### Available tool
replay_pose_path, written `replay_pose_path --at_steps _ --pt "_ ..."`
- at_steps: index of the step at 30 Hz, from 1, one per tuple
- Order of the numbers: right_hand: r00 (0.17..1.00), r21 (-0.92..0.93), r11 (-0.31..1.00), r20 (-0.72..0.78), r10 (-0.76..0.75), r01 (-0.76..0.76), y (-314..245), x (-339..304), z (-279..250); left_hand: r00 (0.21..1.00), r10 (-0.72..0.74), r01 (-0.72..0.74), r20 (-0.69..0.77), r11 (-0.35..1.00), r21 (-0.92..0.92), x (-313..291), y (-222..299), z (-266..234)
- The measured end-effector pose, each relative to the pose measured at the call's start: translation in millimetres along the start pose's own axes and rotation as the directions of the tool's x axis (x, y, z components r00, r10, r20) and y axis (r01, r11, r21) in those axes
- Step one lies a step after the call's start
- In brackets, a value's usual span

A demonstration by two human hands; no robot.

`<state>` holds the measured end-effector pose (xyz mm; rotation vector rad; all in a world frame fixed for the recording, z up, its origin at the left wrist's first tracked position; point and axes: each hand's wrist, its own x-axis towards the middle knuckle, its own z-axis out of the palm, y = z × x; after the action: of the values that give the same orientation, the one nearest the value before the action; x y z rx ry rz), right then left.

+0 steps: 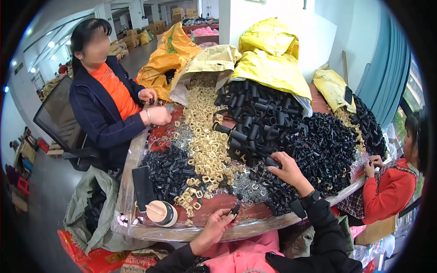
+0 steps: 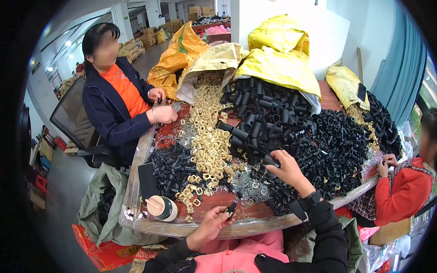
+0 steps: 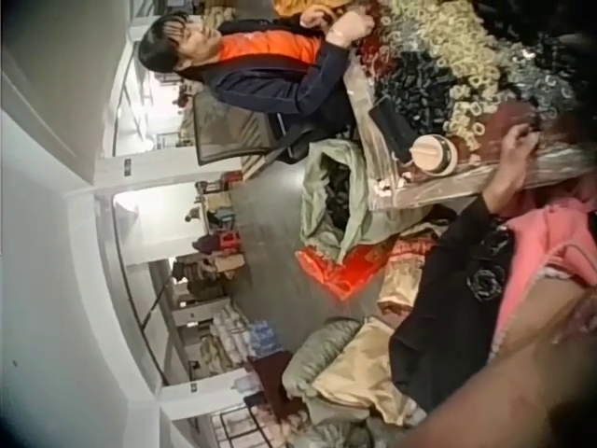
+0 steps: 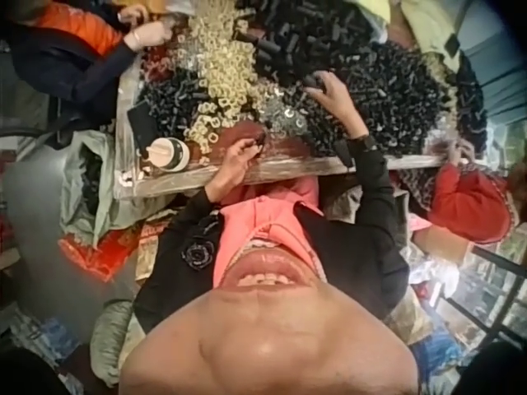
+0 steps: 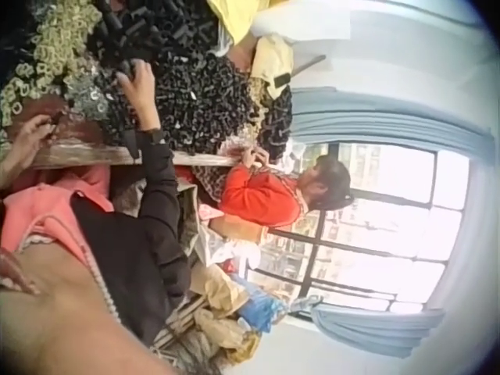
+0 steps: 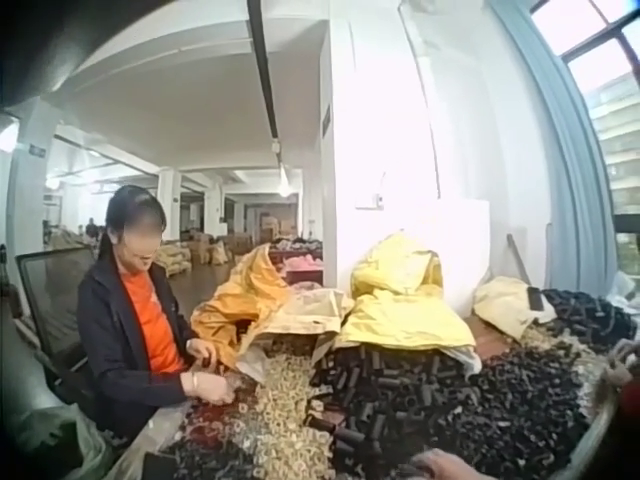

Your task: Assembling small black plastic components by inserting gold rings into them at a factory workbench.

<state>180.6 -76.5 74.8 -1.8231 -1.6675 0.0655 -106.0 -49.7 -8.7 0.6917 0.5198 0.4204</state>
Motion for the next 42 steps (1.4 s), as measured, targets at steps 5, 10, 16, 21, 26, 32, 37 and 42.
replay_pose_path --at_steps 5,10,16,21,26,32,37,42 --pt "1.0 0.126 0.992 0.0 0.006 -0.006 -3 -20 -31 0.999 0.0 0.001 -0.034 1.0 0.019 0 -2 1" --pt "0.908 0.805 0.56 -0.068 0.413 -0.194 2 -31 -36 0.997 -0.039 0.04 -0.062 0.999 0.013 6 -2 0" --pt "0.683 0.955 -0.294 0.189 0.706 0.04 -12 -32 -31 0.996 -0.063 0.061 -0.068 0.998 -0.029 11 4 10" --pt "0.862 0.909 -0.383 0.321 0.393 -0.164 -18 -70 -9 0.999 -0.043 0.043 -0.013 0.999 -0.012 10 5 15" --pt "0.848 0.74 0.415 0.479 0.227 -0.529 -41 -92 17 0.998 -0.062 0.063 -0.009 0.997 0.044 5 6 27" --pt "0.839 0.685 0.516 0.526 0.138 -0.514 -56 -92 18 0.993 -0.099 0.089 0.072 0.988 0.123 6 1 22" --pt "0.93 0.565 0.798 0.366 -0.013 -0.212 -43 -98 19 0.981 -0.167 0.144 0.1 0.968 0.204 16 1 28" --pt "0.959 0.539 0.839 0.27 -0.088 -0.075 -46 -106 36 0.994 -0.104 0.091 0.041 0.967 0.239 17 -7 39"
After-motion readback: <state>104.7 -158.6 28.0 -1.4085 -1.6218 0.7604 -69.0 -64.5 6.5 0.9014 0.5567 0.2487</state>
